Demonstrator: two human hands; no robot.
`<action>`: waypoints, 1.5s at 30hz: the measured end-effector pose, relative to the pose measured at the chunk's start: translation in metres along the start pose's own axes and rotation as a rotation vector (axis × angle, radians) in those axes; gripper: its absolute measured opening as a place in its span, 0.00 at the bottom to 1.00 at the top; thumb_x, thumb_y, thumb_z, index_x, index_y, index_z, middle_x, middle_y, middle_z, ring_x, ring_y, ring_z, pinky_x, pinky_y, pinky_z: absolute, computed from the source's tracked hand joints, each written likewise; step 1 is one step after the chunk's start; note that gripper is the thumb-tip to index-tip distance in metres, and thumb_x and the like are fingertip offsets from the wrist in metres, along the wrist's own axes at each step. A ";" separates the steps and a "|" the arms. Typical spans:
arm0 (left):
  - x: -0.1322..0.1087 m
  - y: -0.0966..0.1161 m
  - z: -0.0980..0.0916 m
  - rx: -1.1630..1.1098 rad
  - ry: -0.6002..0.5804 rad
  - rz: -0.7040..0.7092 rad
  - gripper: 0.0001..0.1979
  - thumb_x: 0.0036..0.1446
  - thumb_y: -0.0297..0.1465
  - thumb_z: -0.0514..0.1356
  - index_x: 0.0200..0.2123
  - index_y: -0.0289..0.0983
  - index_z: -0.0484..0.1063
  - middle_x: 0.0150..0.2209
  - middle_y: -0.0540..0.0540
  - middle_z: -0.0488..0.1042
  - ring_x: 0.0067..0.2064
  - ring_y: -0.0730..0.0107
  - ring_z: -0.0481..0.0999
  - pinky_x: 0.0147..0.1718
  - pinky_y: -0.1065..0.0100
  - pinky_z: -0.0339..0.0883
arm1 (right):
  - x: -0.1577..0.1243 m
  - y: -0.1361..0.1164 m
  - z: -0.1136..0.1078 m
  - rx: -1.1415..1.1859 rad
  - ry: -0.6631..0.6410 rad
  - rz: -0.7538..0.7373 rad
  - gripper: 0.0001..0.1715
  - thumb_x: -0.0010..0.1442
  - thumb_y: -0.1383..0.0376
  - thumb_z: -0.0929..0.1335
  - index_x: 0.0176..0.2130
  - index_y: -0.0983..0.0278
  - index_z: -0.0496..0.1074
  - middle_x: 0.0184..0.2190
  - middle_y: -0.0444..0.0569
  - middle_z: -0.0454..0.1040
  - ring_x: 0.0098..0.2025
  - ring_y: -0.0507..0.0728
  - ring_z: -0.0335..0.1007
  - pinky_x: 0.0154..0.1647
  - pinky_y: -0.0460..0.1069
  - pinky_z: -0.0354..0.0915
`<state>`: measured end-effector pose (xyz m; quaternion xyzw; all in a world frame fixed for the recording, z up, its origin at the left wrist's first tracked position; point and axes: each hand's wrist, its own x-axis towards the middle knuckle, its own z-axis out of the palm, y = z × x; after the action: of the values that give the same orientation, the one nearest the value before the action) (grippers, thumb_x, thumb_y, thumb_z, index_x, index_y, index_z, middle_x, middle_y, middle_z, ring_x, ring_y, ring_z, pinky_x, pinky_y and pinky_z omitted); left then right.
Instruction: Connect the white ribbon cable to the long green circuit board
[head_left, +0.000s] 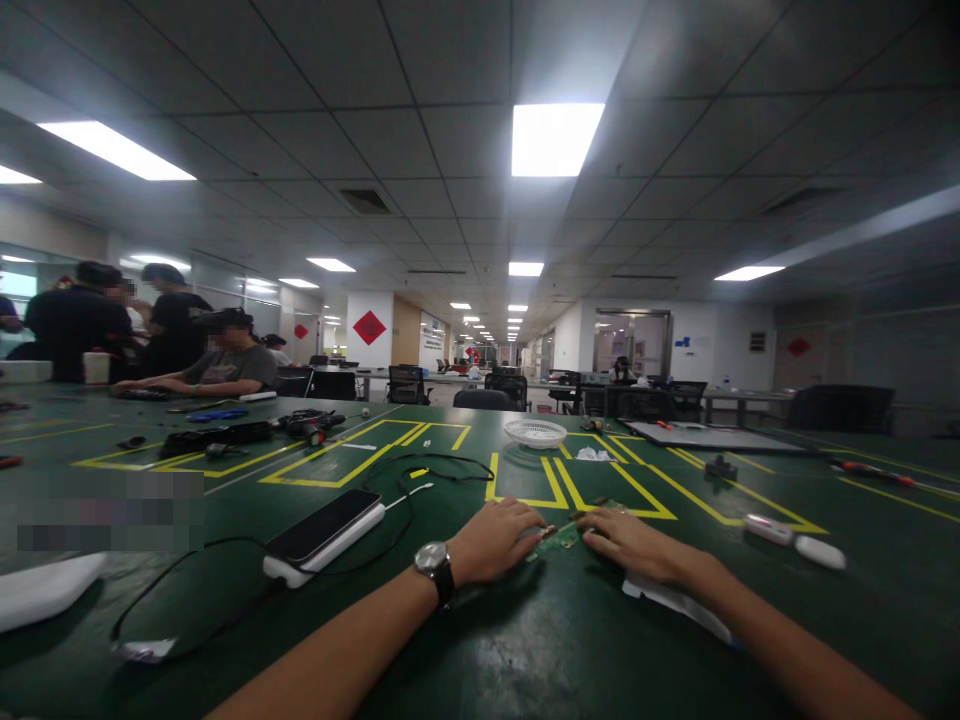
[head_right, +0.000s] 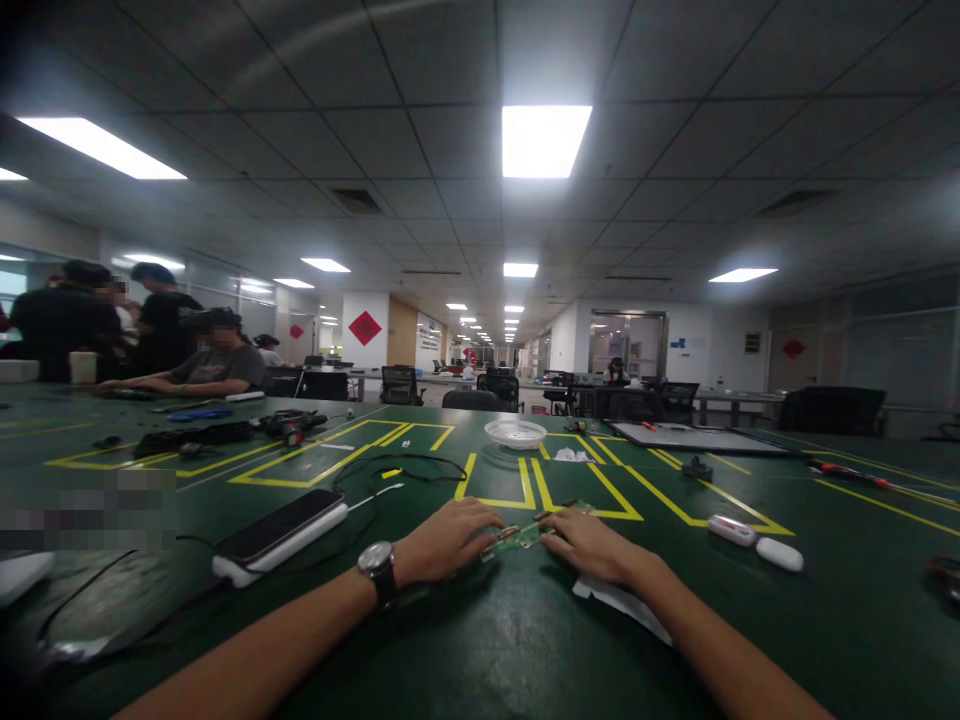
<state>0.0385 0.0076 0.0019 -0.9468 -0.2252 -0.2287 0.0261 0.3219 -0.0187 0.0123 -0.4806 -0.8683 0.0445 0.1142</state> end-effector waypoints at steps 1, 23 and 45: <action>0.000 0.000 0.000 0.001 -0.004 -0.001 0.14 0.69 0.36 0.50 0.52 0.40 0.70 0.50 0.45 0.75 0.52 0.62 0.72 0.54 0.61 0.63 | 0.001 -0.007 -0.001 0.044 -0.008 -0.023 0.26 0.69 0.51 0.57 0.53 0.62 0.71 0.52 0.54 0.73 0.54 0.62 0.67 0.58 0.57 0.59; -0.001 0.019 0.008 -0.153 -0.247 0.130 0.21 0.71 0.41 0.45 0.63 0.47 0.60 0.66 0.44 0.59 0.65 0.56 0.60 0.57 0.54 0.57 | -0.009 -0.001 -0.020 -0.032 -0.117 0.138 0.16 0.52 0.64 0.68 0.43 0.63 0.75 0.39 0.50 0.76 0.39 0.58 0.71 0.36 0.48 0.63; -0.001 0.014 0.013 -0.183 -0.246 0.141 0.21 0.70 0.40 0.46 0.64 0.48 0.60 0.66 0.44 0.61 0.66 0.57 0.60 0.58 0.54 0.56 | -0.002 -0.004 -0.004 0.047 0.001 0.042 0.15 0.54 0.64 0.68 0.43 0.64 0.75 0.36 0.50 0.76 0.37 0.58 0.71 0.38 0.48 0.64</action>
<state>0.0491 -0.0034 -0.0092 -0.9794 -0.1380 -0.1281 -0.0723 0.3202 -0.0229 0.0168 -0.4961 -0.8566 0.0668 0.1249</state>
